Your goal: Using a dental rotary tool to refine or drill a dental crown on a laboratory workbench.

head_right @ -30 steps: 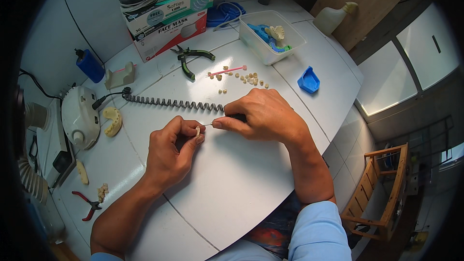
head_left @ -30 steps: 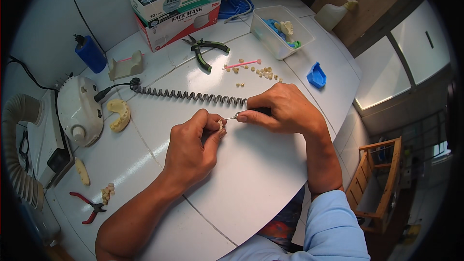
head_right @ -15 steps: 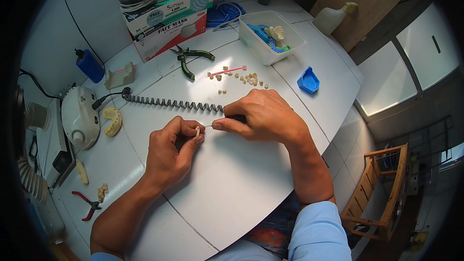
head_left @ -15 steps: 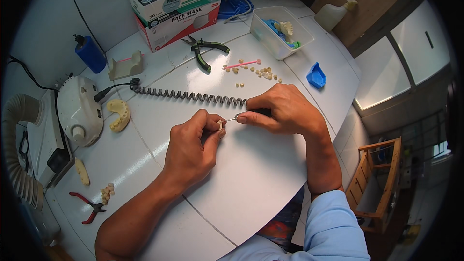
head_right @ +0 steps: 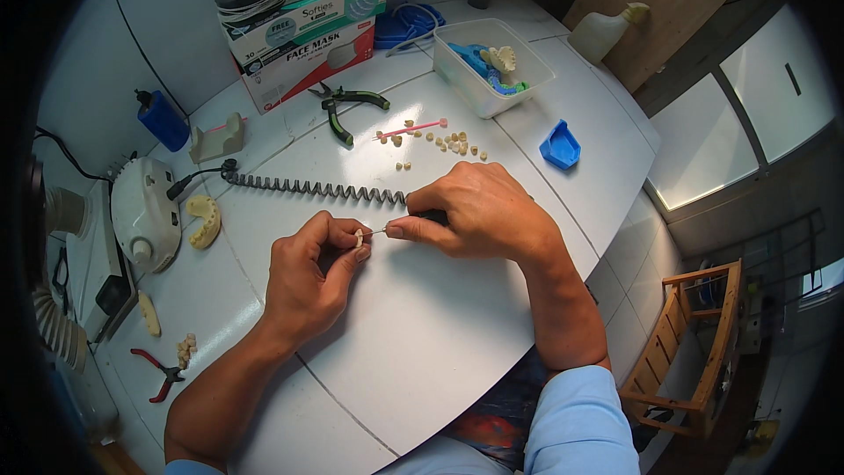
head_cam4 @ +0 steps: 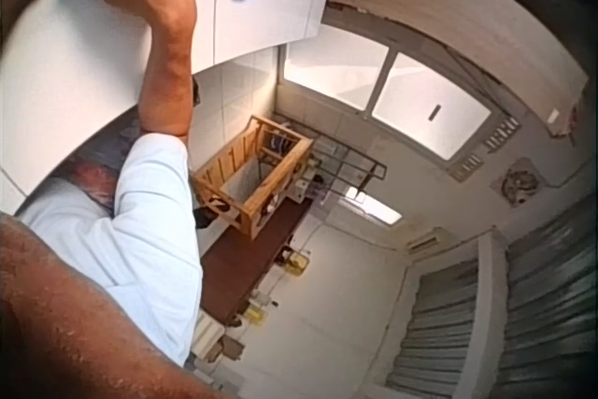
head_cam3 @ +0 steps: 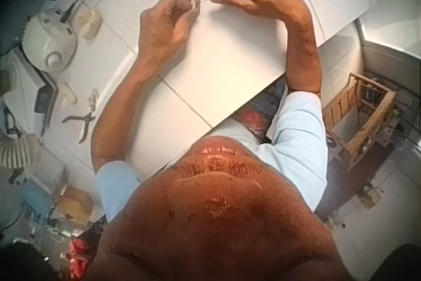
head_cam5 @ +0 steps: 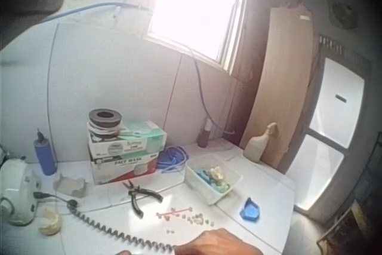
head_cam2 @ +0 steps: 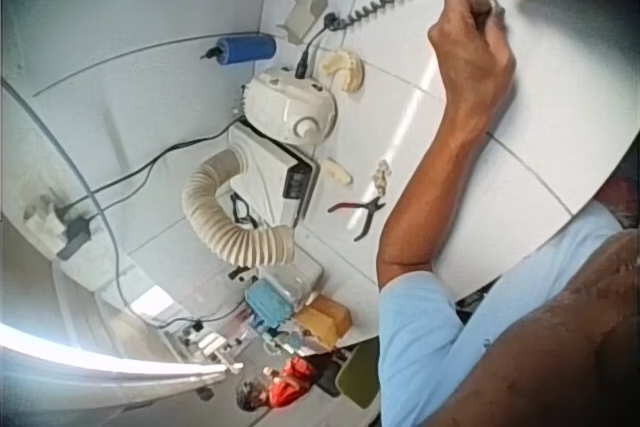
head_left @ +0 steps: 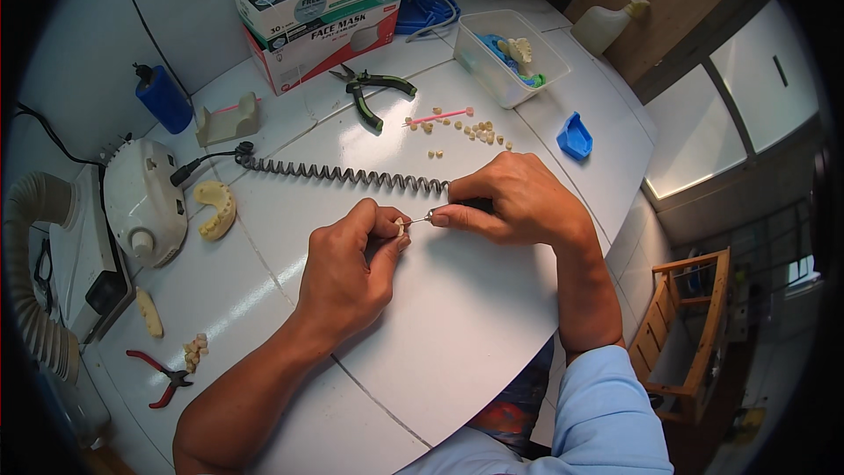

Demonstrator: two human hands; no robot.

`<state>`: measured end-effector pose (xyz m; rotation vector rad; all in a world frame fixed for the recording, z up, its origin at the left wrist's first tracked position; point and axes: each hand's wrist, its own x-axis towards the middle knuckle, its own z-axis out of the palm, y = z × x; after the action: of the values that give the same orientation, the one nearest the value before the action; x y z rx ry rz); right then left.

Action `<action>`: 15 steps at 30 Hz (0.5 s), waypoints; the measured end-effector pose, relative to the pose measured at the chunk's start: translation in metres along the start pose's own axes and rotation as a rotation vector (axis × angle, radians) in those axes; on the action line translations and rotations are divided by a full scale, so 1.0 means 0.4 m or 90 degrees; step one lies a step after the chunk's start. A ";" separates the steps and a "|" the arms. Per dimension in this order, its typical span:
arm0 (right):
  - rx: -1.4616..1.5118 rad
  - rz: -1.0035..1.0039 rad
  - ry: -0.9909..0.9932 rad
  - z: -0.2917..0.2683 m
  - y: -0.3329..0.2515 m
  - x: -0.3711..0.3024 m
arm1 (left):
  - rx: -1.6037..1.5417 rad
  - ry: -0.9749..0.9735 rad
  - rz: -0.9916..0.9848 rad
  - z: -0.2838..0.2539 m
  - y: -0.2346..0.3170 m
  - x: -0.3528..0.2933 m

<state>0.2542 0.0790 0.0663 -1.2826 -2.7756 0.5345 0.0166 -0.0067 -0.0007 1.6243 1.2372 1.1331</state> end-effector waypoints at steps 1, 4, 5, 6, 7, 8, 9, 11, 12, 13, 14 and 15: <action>0.000 0.000 0.000 0.001 0.000 0.001 | 0.005 -0.006 0.003 -0.002 -0.001 0.000; -0.007 0.010 0.004 0.003 0.002 0.002 | 0.005 -0.002 0.008 0.000 -0.004 -0.001; -0.002 0.002 0.007 0.002 0.003 0.001 | 0.004 -0.002 0.009 0.001 -0.005 0.000; 0.002 -0.005 0.009 0.002 0.003 0.000 | 0.002 -0.003 0.011 0.002 -0.005 0.000; 0.003 -0.005 0.009 0.002 0.002 0.000 | 0.001 -0.004 0.013 0.001 -0.005 0.000; 0.004 0.002 0.011 0.002 0.001 0.001 | 0.001 -0.004 0.012 0.001 -0.004 0.000; 0.005 0.009 0.014 0.003 0.000 0.001 | 0.001 -0.005 0.007 -0.001 -0.002 -0.001; 0.007 0.001 0.017 0.006 0.004 0.000 | -0.001 -0.007 0.003 0.000 0.000 0.000; 0.009 -0.007 0.021 0.007 0.006 -0.001 | -0.003 0.000 -0.001 0.002 0.001 0.000; 0.009 -0.006 0.021 0.006 0.004 -0.001 | -0.005 0.006 -0.007 0.003 0.002 -0.001; 0.004 0.002 0.013 0.002 0.001 0.000 | -0.005 0.005 -0.007 0.003 0.002 -0.001; -0.001 0.011 0.005 0.000 0.000 0.000 | -0.001 0.004 -0.003 0.002 0.003 0.000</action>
<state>0.2541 0.0787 0.0662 -1.3076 -2.7616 0.5261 0.0175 -0.0071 0.0004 1.6171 1.2433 1.1365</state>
